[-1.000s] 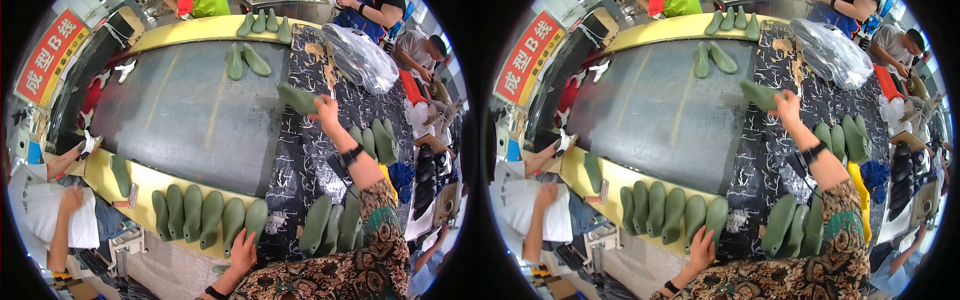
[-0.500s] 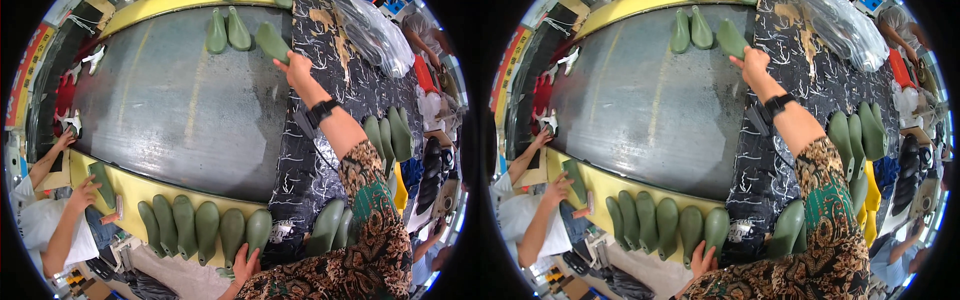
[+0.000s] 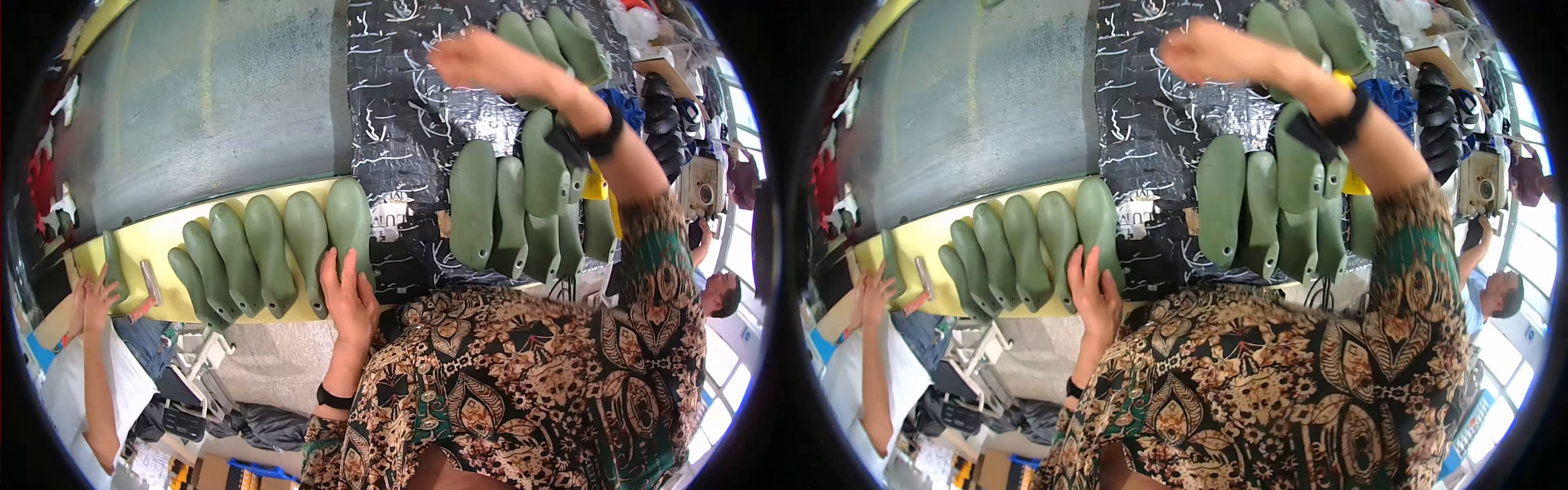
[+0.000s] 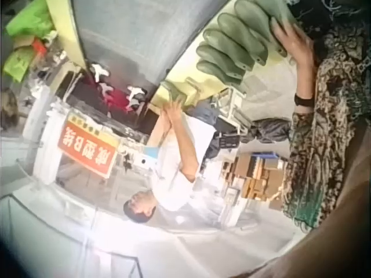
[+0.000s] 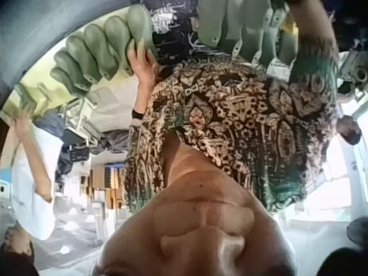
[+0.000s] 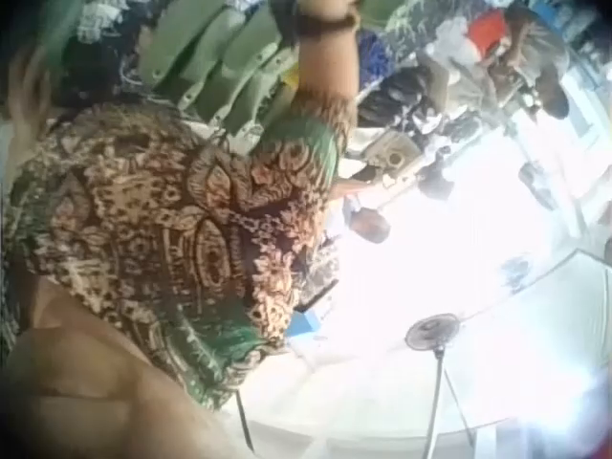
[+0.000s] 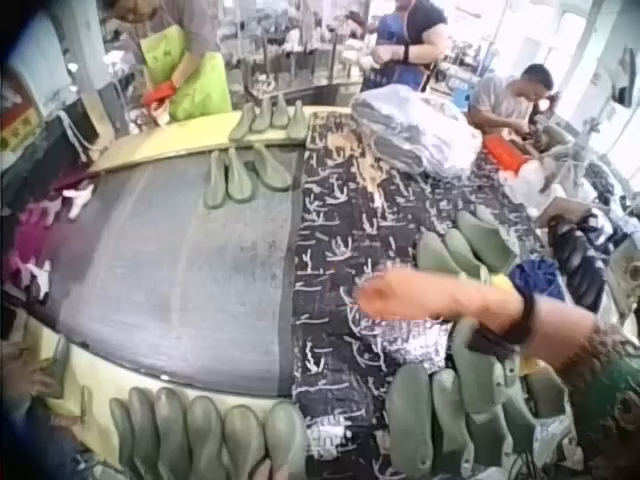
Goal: Organizing and placing green shoe lasts onto a production conveyor belt.
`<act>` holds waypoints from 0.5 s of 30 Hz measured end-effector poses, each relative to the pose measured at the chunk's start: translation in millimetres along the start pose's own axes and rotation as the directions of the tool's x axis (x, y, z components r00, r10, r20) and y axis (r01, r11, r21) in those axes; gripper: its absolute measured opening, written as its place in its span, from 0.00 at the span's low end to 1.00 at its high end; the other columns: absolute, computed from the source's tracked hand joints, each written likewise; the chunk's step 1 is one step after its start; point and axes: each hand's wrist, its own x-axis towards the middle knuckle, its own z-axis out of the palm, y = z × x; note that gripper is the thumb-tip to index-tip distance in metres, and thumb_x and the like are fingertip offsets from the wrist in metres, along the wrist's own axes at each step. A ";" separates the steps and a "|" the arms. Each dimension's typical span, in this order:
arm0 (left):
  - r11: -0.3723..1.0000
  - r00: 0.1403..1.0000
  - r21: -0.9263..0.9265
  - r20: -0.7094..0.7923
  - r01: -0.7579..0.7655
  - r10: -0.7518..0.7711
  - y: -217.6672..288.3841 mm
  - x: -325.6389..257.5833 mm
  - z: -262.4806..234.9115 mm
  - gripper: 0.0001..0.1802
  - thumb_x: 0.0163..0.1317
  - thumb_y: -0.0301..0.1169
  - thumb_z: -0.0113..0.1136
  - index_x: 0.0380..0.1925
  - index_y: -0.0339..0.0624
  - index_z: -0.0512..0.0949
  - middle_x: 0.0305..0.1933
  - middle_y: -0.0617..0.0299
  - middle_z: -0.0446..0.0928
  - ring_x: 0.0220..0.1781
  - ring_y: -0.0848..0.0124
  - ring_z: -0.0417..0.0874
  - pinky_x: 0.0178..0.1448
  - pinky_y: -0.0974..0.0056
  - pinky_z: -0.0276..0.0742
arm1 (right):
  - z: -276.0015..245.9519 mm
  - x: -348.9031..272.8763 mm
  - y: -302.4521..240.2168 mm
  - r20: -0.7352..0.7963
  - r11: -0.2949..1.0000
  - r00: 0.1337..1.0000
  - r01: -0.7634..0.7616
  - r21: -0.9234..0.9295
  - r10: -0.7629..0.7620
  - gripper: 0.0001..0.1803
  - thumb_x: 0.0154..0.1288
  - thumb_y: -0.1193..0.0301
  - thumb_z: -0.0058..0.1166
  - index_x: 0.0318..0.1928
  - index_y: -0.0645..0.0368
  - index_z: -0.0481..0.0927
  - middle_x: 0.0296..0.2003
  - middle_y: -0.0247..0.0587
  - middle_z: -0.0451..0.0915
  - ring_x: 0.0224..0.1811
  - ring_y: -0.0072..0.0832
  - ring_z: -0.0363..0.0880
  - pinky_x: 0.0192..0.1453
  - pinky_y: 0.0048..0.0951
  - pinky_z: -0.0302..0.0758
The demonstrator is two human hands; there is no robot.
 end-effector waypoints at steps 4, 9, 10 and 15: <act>0.948 0.939 0.106 -0.148 -0.298 0.312 45.5 9.1 5.5 0.22 0.49 0.29 0.64 0.46 0.36 0.74 0.57 0.43 0.66 0.61 0.47 0.65 0.61 0.51 0.61 | 43.6 -135.8 -2.4 0.061 0.971 0.971 -0.225 -0.077 0.230 0.21 0.55 0.72 0.56 0.49 0.68 0.72 0.37 0.52 0.79 0.41 0.44 0.79 0.45 0.35 0.75; 0.914 0.863 -0.109 0.303 -0.390 0.405 123.0 29.3 63.7 0.35 0.48 0.39 0.65 0.56 0.40 0.67 0.66 0.43 0.52 0.66 0.41 0.54 0.62 0.42 0.58 | 79.2 -151.9 -27.1 0.180 0.858 0.942 -0.165 -0.486 0.283 0.44 0.40 0.58 0.69 0.57 0.67 0.66 0.49 0.52 0.74 0.53 0.45 0.73 0.56 0.39 0.70; 0.934 0.837 -0.035 0.433 -0.356 0.335 119.9 30.9 79.5 0.33 0.48 0.35 0.63 0.56 0.40 0.67 0.67 0.43 0.49 0.67 0.38 0.52 0.62 0.39 0.58 | 80.2 -136.3 -27.4 0.202 0.795 0.916 -0.172 -0.582 0.346 0.51 0.35 0.52 0.72 0.58 0.67 0.64 0.51 0.52 0.73 0.55 0.46 0.72 0.57 0.41 0.69; 0.945 0.940 -0.213 0.185 -0.247 0.287 92.5 14.6 115.3 0.31 0.46 0.19 0.53 0.56 0.42 0.67 0.68 0.38 0.49 0.67 0.33 0.52 0.67 0.41 0.55 | 92.9 -109.6 -7.4 0.312 0.825 0.880 -0.142 -0.546 0.358 0.56 0.32 0.43 0.70 0.55 0.72 0.64 0.47 0.60 0.75 0.52 0.47 0.75 0.54 0.40 0.72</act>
